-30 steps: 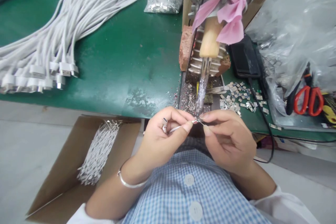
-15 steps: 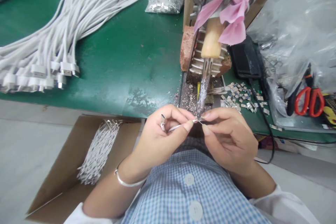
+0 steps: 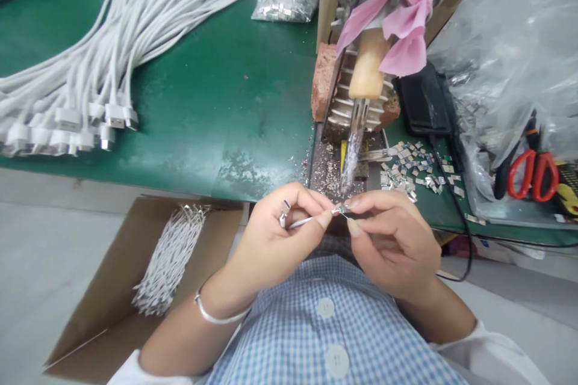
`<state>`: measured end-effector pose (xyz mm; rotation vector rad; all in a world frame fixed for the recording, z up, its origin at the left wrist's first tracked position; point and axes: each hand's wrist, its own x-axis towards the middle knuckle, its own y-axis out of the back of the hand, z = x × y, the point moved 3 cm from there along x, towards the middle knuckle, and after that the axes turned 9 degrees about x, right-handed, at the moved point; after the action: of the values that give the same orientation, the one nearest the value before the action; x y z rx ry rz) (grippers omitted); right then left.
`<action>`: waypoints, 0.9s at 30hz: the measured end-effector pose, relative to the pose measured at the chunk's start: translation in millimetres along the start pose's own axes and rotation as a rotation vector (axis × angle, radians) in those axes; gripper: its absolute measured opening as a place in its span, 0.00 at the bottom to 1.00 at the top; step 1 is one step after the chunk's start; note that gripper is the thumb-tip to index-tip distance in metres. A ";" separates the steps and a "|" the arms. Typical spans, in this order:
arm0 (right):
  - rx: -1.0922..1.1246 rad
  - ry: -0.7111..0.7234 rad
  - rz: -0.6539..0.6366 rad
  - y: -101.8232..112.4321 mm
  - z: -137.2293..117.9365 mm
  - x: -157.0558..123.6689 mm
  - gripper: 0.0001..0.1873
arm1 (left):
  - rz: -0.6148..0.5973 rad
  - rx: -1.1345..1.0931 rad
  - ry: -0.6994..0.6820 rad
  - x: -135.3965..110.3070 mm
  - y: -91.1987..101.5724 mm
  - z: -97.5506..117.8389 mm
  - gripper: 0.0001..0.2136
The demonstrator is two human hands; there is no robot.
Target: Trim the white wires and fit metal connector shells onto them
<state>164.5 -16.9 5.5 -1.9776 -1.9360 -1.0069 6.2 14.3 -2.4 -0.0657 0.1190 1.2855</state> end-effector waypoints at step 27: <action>-0.055 0.042 -0.005 1.7 1.0 7.6 0.10 | -0.048 0.262 -0.215 1.3 1.0 9.5 0.05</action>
<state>165.7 -10.4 9.7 -1.9643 -1.9126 -1.1054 6.1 16.9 6.9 0.2919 0.0995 1.2113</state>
